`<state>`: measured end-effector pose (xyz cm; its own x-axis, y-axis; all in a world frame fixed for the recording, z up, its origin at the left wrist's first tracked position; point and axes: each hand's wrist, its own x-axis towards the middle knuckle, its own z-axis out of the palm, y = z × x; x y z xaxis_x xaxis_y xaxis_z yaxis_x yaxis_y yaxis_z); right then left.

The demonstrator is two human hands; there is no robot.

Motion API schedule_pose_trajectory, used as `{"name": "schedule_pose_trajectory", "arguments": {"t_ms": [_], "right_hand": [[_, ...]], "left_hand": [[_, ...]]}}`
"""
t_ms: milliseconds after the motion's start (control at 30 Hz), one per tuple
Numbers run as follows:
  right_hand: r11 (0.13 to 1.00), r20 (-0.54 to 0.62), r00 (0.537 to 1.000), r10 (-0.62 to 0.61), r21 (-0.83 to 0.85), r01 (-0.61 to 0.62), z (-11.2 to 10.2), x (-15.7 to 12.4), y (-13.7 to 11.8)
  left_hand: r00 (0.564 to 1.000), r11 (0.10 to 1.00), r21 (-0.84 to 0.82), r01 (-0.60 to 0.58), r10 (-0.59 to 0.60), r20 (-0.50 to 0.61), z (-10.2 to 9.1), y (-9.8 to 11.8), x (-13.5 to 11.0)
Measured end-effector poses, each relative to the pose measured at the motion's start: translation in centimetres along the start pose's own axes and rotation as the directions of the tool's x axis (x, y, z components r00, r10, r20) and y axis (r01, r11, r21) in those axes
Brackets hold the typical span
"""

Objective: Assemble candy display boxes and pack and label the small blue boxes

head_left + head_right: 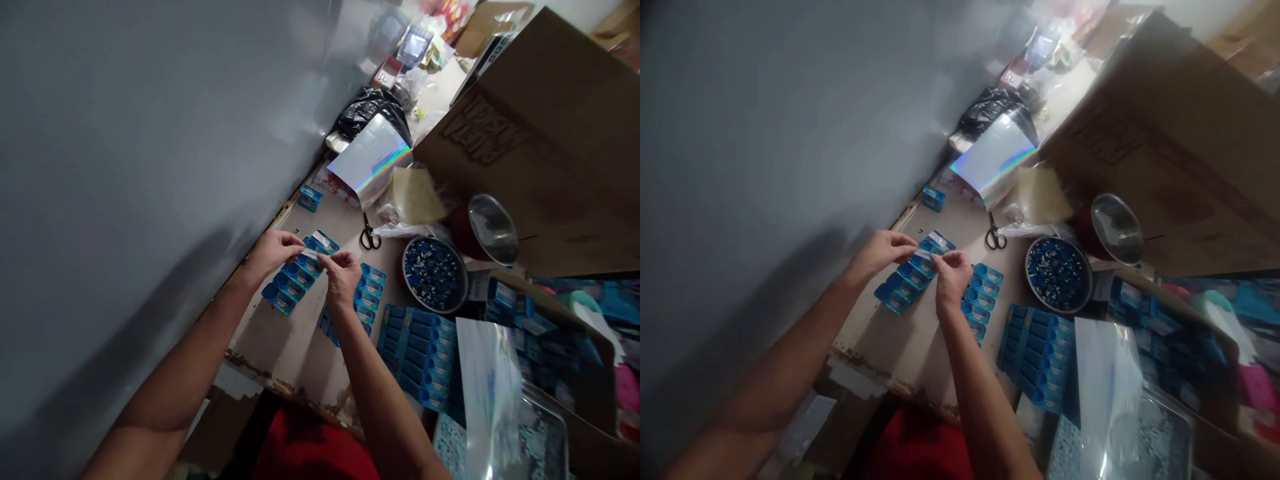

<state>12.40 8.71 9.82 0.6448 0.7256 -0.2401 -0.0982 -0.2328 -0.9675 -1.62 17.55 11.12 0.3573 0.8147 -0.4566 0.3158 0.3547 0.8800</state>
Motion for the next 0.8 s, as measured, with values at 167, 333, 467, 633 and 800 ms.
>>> {"name": "schedule_pose_trajectory", "arguments": {"t_ms": [167, 333, 467, 633, 800], "right_hand": [[0.947, -0.087, 0.985, -0.147, -0.3, 0.115, 1.3, 1.0, 1.1], [0.884, -0.089, 0.988, -0.13, -0.461, 0.074, 1.4, 1.4, 1.2], [0.844, -0.092, 0.988, -0.122, -0.534, 0.055, 1.6, 1.4, 1.2], [0.757, -0.018, 0.996, -0.083, -0.651, 0.052, 1.5, 2.1, 0.4], [0.644, 0.089, 0.995, 0.039, -0.764, 0.043, -0.1, 3.6, -1.0]], "left_hand": [[0.964, 0.854, 0.492, -0.168, 0.246, -0.099, 0.3, 1.5, 2.7], [0.949, 0.76, 0.623, -0.187, 0.304, -0.087, 0.5, 1.3, 3.1], [0.945, 0.78, 0.592, -0.201, 0.314, -0.093, 0.4, 0.5, 3.1], [0.947, 0.829, 0.515, -0.218, 0.308, -0.095, 0.3, -0.4, 4.2], [0.997, 0.985, 0.173, -0.006, -0.007, 0.073, -0.6, -1.0, 4.9]]}}
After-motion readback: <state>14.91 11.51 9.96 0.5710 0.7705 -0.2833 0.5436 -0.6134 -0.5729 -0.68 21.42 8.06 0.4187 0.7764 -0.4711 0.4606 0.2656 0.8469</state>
